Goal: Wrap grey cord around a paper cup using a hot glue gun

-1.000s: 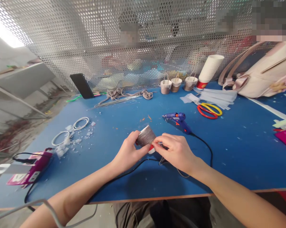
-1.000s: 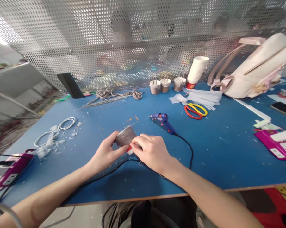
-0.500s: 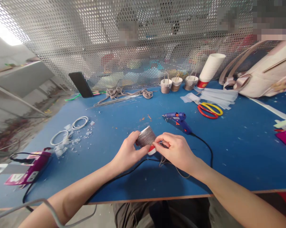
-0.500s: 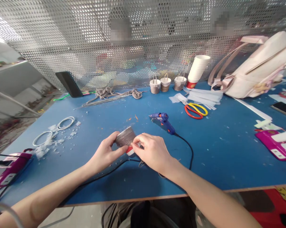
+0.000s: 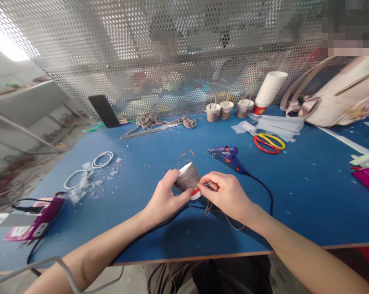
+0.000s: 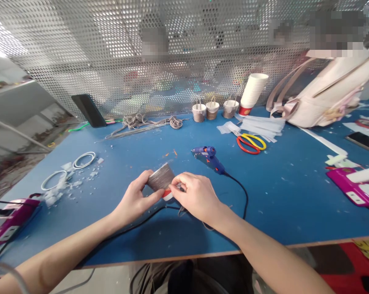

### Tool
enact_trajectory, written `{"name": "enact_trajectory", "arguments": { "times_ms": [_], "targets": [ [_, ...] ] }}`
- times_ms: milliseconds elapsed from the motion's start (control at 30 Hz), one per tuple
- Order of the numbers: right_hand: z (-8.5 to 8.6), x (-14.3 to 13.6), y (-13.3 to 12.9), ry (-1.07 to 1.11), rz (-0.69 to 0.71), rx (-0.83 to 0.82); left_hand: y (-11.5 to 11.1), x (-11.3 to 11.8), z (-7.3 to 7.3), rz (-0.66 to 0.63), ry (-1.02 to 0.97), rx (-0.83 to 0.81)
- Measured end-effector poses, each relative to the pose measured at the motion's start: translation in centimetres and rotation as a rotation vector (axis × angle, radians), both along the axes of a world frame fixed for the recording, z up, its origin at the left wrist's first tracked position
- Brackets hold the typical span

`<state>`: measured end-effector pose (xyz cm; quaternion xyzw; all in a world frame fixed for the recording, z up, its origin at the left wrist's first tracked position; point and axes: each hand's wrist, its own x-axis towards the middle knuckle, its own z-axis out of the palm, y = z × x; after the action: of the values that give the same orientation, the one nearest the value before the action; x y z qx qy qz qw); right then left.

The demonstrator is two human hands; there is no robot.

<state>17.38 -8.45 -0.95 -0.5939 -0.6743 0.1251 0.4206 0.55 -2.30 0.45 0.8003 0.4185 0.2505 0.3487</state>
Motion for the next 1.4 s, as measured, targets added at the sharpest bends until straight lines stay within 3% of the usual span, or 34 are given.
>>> {"name": "enact_trajectory", "arguments": {
  "times_ms": [600, 933, 1400],
  "targets": [
    [0.2, 0.5, 0.3, 0.039, -0.028, -0.067, 0.5, -0.4, -0.4, -0.054, -0.011, 0.064],
    [1.2, 0.7, 0.2, 0.211, 0.006, -0.228, 0.8, -0.9, -0.5, -0.113, -0.062, 0.010],
    [0.8, 1.2, 1.0, 0.466, 0.106, -0.387, 1.3, -1.2, -0.5, -0.168, -0.160, 0.014]
  ]
}}
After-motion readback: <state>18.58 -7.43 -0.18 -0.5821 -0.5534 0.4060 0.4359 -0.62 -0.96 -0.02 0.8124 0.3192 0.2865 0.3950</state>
